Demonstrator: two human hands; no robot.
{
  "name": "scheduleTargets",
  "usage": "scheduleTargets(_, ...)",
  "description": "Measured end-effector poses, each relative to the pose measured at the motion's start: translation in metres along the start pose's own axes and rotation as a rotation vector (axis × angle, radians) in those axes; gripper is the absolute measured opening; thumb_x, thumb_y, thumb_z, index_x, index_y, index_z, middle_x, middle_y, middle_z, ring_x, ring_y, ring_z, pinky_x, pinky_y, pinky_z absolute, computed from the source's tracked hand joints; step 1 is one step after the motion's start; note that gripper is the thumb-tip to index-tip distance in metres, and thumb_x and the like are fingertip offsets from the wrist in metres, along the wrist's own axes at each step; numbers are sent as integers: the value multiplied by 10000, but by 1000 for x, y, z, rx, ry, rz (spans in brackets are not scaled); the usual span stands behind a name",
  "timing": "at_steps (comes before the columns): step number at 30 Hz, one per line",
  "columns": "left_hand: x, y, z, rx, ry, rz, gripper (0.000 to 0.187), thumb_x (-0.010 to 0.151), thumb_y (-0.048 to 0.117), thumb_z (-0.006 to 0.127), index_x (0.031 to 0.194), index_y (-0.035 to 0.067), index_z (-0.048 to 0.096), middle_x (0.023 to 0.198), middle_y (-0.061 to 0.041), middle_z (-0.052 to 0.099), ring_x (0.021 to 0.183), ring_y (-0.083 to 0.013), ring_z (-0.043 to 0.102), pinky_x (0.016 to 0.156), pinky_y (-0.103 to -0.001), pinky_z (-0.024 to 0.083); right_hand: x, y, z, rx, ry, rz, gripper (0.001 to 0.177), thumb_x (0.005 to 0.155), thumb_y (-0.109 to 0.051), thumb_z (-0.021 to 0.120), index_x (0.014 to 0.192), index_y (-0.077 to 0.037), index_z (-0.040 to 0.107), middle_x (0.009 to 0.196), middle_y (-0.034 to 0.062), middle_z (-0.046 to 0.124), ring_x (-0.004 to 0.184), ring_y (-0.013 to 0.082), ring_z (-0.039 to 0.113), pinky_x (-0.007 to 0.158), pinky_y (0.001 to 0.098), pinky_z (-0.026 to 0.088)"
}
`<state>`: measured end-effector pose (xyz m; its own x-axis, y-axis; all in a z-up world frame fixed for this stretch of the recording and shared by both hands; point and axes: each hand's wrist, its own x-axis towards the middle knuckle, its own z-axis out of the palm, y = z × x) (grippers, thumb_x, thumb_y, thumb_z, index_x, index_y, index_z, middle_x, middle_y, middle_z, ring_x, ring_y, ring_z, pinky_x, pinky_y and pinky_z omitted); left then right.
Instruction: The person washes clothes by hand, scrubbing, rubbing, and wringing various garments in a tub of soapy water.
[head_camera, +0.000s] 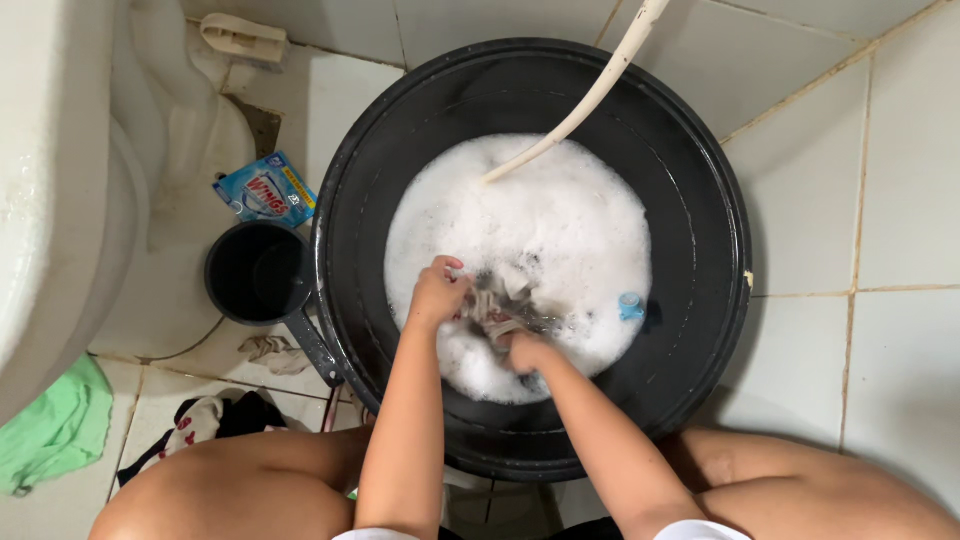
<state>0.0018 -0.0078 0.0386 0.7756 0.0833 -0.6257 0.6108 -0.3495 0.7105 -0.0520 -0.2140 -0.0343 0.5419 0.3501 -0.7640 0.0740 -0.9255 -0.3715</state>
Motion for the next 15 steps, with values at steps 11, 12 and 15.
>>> scheduleTargets(11,-22,1,-1,266,-49,263,663,755,171,825,1371,182,580,1364,-213,545,1235,-380,572,1035,-408,479,-47,-14,-80,147,-221,297,800,787,-262,772,1511,-212,435,1168,141,715,1022,297,657,900,396,532)
scheduleTargets(12,-23,-3,1,301,-95,371,758,720,97,820,1425,186,557,1411,-211,517,1273,-395,536,1054,-403,451,-67,-26,-96,185,-205,285,833,783,-271,779,1528,-212,411,1142,149,724,992,302,666,880,400,539)
scheduleTargets(15,-20,-6,11,61,-270,486,923,565,29,853,1411,106,491,1367,-131,588,1266,-305,576,1071,-361,458,-113,-52,-143,335,-50,7,782,784,-261,812,1470,-136,457,1114,151,747,968,266,689,870,364,545)
